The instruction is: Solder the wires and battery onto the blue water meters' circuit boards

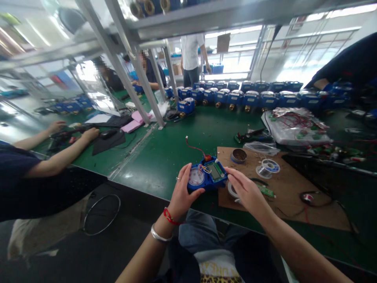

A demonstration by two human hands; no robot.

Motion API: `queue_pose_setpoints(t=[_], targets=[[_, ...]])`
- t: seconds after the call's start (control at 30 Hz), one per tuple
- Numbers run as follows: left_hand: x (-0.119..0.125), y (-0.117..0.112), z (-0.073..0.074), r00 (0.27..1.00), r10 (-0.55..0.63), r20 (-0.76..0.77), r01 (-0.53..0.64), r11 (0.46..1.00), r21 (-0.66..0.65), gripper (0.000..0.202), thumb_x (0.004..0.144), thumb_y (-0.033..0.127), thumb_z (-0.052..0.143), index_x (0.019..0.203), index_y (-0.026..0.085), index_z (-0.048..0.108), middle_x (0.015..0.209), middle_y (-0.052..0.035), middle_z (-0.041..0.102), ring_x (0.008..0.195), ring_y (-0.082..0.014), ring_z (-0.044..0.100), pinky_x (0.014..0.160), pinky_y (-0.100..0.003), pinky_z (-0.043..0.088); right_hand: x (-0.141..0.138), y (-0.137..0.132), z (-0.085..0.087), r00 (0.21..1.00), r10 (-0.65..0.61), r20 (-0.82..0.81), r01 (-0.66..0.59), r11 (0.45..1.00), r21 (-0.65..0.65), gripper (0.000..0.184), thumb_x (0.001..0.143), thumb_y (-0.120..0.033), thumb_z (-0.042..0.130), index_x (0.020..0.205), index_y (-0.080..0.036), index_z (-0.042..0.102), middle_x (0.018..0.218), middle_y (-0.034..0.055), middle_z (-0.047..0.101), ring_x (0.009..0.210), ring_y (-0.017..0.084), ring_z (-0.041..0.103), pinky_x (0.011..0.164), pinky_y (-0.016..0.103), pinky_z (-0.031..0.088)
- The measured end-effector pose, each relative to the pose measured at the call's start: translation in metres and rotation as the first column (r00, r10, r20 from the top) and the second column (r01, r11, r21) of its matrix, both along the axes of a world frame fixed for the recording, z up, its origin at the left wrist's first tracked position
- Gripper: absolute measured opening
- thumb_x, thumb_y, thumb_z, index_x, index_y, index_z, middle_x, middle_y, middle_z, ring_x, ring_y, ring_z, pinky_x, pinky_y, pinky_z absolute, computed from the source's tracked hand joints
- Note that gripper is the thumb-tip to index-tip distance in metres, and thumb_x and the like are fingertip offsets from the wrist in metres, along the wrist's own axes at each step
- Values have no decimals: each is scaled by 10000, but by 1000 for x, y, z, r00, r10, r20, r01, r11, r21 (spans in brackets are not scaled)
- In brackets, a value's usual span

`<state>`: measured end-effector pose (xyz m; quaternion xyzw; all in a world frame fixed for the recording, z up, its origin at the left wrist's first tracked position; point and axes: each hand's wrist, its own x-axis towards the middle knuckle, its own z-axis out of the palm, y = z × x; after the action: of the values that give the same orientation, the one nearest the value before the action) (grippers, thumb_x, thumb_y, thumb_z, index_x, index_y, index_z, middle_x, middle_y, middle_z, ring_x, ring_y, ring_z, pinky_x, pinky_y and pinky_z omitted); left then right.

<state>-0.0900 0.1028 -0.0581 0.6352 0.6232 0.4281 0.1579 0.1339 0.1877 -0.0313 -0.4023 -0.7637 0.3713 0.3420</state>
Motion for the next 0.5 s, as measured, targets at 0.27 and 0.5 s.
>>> queue_pose_setpoints(t=[0.27,0.5], targets=[[-2,0,-7,999,28,42,-27,999,-34,853,810,495,658,1500,219,238,1526,-146,275,1427,-313,267,1181,-483,249,-7,5,-36,997,-56,-61,59,997,53,462,935,-439,409,1254,-180,619,1291,104,624,1235,253,559,1100,457,402],[-1,-2,-7,999,51,16,-51,998,-45,832,820,512,634,1491,192,260,1526,-161,277,1432,-311,259,1181,-490,245,-9,6,-49,997,-63,-53,69,991,115,440,937,-343,383,1280,-182,606,1297,97,622,1220,235,577,1091,434,418]])
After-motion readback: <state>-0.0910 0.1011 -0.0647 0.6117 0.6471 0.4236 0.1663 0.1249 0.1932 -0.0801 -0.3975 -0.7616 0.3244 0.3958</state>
